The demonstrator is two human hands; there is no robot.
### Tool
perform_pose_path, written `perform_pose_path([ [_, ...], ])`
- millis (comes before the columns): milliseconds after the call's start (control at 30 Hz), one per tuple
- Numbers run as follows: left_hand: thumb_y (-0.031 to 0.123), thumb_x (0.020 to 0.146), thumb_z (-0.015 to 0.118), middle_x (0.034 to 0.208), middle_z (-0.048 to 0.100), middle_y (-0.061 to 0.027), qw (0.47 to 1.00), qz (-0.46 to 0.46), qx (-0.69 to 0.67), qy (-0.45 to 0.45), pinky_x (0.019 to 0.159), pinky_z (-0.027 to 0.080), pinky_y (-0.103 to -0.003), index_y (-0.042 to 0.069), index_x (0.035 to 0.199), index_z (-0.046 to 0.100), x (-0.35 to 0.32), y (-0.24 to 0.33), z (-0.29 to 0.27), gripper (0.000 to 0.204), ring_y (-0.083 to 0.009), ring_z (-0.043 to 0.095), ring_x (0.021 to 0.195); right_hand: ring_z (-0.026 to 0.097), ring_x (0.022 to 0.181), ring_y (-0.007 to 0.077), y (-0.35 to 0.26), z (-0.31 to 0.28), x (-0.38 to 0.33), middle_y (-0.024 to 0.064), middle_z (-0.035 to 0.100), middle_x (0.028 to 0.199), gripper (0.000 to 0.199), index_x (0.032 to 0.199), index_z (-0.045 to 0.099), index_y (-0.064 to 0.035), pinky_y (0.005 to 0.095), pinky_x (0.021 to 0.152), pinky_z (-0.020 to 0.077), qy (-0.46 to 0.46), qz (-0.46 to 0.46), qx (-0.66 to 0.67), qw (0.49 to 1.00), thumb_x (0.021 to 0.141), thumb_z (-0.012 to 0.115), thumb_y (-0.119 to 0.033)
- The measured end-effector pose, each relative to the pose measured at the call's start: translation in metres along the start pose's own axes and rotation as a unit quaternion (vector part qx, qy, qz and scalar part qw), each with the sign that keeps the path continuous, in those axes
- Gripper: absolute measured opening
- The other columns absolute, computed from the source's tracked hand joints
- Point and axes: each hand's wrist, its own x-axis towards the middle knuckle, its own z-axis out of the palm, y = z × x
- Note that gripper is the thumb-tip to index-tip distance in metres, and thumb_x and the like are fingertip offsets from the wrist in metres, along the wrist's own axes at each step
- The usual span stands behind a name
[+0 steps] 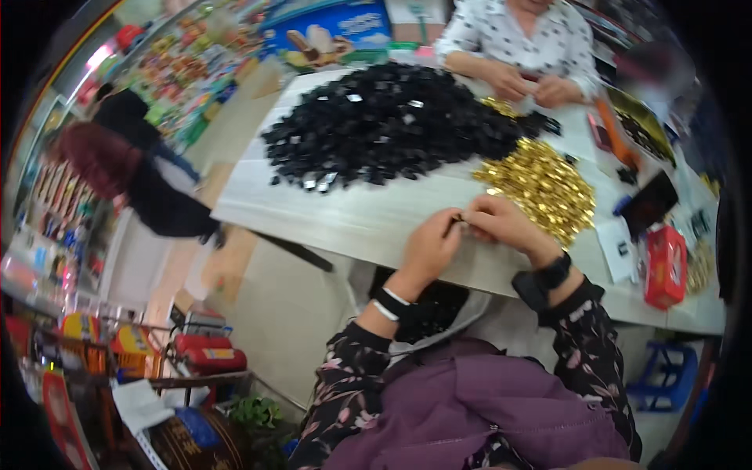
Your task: Sorting and picking small black and gold plastic components at a workstation.
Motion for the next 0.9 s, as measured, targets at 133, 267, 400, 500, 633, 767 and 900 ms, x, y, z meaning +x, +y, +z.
perform_pose_path([
  [133,0.006,0.086,0.054,0.09,0.063,-0.0147,0.999,0.03,0.025,-0.005,0.07,0.049,-0.031,0.002,0.108,0.059,0.0026,0.0024,-0.0024,0.023,-0.0239,0.063,0.078,0.051,0.057,0.0055,0.0031,-0.0063,0.0022,-0.0022,0.057,0.067,0.02,0.081,0.061,-0.0056,0.0204,0.051,0.0411,0.0,-0.004,-0.033,0.999,0.087,0.061,-0.025],
  [267,0.004,0.085,0.054,0.091,0.063,-0.0149,0.997,0.057,0.036,-0.022,0.068,0.05,-0.031,0.002,0.108,0.059,0.0025,0.0058,-0.0029,0.024,-0.0253,0.063,0.077,0.054,0.064,0.0051,0.0031,-0.0083,0.0005,-0.0021,0.059,0.072,0.017,0.084,0.061,-0.0065,0.0189,0.055,0.0431,-0.029,0.042,0.013,0.999,0.087,0.062,-0.023],
  [400,0.004,0.085,0.054,0.092,0.063,-0.0152,0.999,0.035,-0.007,-0.035,0.067,0.05,-0.034,0.002,0.107,0.059,-0.0016,0.0101,-0.0033,0.023,-0.0275,0.063,0.077,0.056,0.067,0.0052,0.0012,-0.0066,-0.0004,-0.0018,0.06,0.075,0.016,0.086,0.061,-0.007,0.0191,0.059,0.0447,-0.051,0.046,0.059,0.996,0.087,0.062,-0.023],
  [500,0.003,0.086,0.054,0.09,0.063,-0.0123,0.997,-0.014,-0.059,-0.039,0.063,0.05,-0.03,0.002,0.109,0.059,-0.0032,0.0101,-0.0014,0.023,-0.0211,0.064,0.071,0.057,0.068,0.0053,0.0009,-0.0056,-0.001,-0.0015,0.061,0.077,0.016,0.087,0.061,-0.0076,0.0194,0.061,0.0452,-0.052,0.041,0.087,0.994,0.087,0.061,-0.024],
  [633,0.003,0.091,0.05,0.09,0.062,-0.0039,0.994,-0.03,-0.1,-0.042,0.063,0.048,-0.022,-0.001,0.111,0.057,-0.0034,0.0097,-0.0008,0.022,-0.0077,0.058,0.07,0.058,0.072,0.0062,0.0026,-0.0082,-0.0012,0.0007,0.064,0.083,0.018,0.088,0.061,-0.0059,0.0194,0.062,0.0463,-0.081,0.042,0.133,0.987,0.086,0.062,-0.024],
  [767,0.004,0.093,0.048,0.09,0.062,-0.0034,0.98,-0.072,-0.174,-0.062,0.064,0.048,-0.021,-0.001,0.114,0.055,0.0001,0.0075,-0.0036,0.023,-0.0082,0.058,0.07,0.058,0.071,0.0064,0.0015,-0.0086,-0.0022,0.0007,0.064,0.083,0.018,0.088,0.061,-0.0062,0.0197,0.062,0.0465,-0.076,0.042,0.159,0.983,0.086,0.062,-0.024],
  [900,0.005,0.094,0.047,0.091,0.062,-0.0038,0.981,-0.059,-0.173,-0.067,0.064,0.047,-0.021,-0.001,0.115,0.054,-0.0019,0.0053,-0.0045,0.024,-0.0083,0.057,0.07,0.057,0.071,0.0064,0.0013,-0.009,-0.0033,0.0007,0.063,0.082,0.017,0.088,0.061,-0.0062,0.0193,0.062,0.046,-0.082,0.035,0.163,0.983,0.086,0.06,-0.023],
])
